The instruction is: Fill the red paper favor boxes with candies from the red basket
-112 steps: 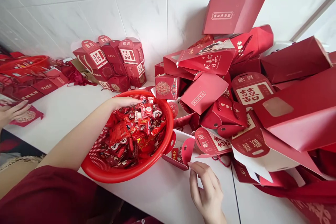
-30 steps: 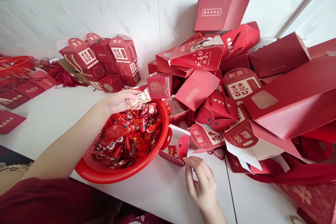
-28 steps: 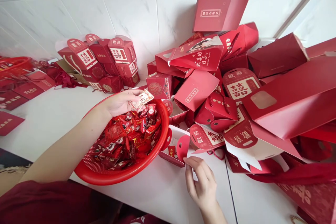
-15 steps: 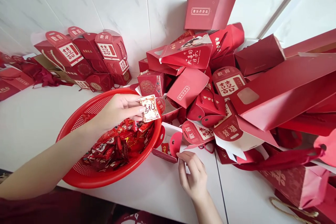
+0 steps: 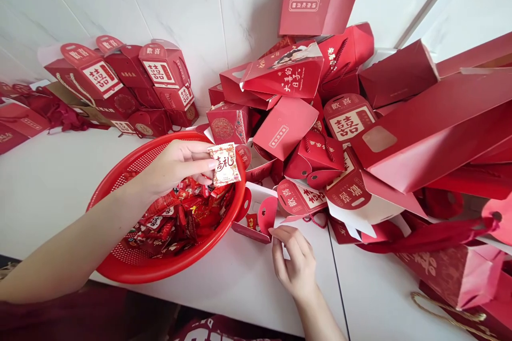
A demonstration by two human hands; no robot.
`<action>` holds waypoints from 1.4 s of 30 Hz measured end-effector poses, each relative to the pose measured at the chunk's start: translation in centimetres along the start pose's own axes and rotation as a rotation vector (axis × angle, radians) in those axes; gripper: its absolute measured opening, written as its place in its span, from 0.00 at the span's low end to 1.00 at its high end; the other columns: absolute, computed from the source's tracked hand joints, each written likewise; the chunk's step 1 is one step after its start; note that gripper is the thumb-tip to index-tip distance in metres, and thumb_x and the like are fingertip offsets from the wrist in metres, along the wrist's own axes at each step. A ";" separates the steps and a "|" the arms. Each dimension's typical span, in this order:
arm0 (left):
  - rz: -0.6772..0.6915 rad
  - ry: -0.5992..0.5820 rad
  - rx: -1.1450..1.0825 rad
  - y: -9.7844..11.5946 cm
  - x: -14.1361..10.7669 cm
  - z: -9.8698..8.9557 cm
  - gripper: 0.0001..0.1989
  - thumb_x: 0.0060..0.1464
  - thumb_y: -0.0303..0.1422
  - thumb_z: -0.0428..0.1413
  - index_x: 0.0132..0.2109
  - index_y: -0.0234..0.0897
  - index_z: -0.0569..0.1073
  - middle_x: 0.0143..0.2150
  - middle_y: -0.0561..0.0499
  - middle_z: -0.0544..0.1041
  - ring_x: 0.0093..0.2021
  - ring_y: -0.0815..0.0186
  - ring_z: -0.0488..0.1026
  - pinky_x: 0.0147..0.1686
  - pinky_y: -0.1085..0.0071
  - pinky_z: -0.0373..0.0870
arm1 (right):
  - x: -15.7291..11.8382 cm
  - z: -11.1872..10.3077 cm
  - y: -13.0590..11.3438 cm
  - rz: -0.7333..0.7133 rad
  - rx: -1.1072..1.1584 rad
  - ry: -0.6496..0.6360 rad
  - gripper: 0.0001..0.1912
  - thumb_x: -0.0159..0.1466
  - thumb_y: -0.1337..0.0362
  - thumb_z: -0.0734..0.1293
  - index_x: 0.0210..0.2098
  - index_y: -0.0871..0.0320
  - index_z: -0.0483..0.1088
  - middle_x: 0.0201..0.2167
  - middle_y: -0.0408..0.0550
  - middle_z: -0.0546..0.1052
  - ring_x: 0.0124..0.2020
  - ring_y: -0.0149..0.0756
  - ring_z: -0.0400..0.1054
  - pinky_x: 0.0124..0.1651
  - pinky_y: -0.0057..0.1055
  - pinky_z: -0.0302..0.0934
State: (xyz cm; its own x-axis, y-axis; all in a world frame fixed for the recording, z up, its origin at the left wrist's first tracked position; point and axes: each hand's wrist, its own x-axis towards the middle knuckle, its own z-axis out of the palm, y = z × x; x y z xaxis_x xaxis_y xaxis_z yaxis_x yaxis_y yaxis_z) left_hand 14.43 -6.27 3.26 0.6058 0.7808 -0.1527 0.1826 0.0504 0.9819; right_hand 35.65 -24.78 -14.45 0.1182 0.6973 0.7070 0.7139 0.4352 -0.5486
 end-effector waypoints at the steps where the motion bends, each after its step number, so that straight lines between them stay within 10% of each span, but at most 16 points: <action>1: 0.003 0.000 -0.005 0.0 0.0 0.0 0.17 0.56 0.32 0.63 0.53 0.36 0.80 0.37 0.47 0.83 0.34 0.67 0.81 0.29 0.80 0.78 | 0.0 0.0 0.0 -0.003 0.006 -0.001 0.16 0.65 0.79 0.63 0.48 0.57 0.70 0.37 0.49 0.76 0.36 0.35 0.71 0.34 0.32 0.68; 25: -0.131 -0.332 0.160 -2.8 0.7 2.8 0.20 0.60 0.35 0.59 0.58 0.38 0.74 0.49 0.44 0.82 0.40 0.64 0.82 0.33 0.73 0.79 | 0.2 -0.2 0.0 0.004 0.025 -0.004 0.17 0.64 0.80 0.63 0.49 0.58 0.70 0.37 0.49 0.75 0.37 0.34 0.71 0.38 0.32 0.67; 29: 0.117 -0.361 0.561 -2.8 0.3 3.3 0.13 0.61 0.36 0.56 0.52 0.42 0.77 0.46 0.50 0.82 0.31 0.68 0.77 0.33 0.69 0.75 | 0.2 -0.1 0.0 -0.003 0.030 0.003 0.17 0.64 0.80 0.63 0.48 0.58 0.70 0.37 0.49 0.75 0.37 0.34 0.71 0.38 0.32 0.67; 34: 0.548 -0.409 0.966 -3.6 0.0 4.1 0.09 0.56 0.38 0.63 0.43 0.43 0.79 0.54 0.46 0.75 0.55 0.53 0.71 0.56 0.53 0.68 | 2.0 -1.3 -1.3 -0.065 -0.022 -0.024 0.15 0.66 0.75 0.64 0.51 0.59 0.70 0.42 0.53 0.74 0.42 0.39 0.69 0.43 0.37 0.66; 42: 0.735 -0.471 1.140 -4.5 -0.1 4.6 0.23 0.49 0.51 0.66 0.42 0.36 0.79 0.64 0.39 0.68 0.68 0.46 0.60 0.70 0.44 0.48 | 5.8 -2.5 -2.6 -0.085 -0.158 -0.373 0.20 0.72 0.49 0.60 0.52 0.54 0.73 0.66 0.57 0.62 0.67 0.56 0.54 0.66 0.59 0.51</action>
State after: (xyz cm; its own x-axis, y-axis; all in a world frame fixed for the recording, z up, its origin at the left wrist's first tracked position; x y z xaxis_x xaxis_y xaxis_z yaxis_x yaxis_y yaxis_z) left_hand 17.10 -9.46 -1.69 0.9876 0.1237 0.0967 0.0944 -0.9599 0.2640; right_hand 36.26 -23.27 -7.77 -0.1836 0.8338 0.5207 0.8109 0.4279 -0.3992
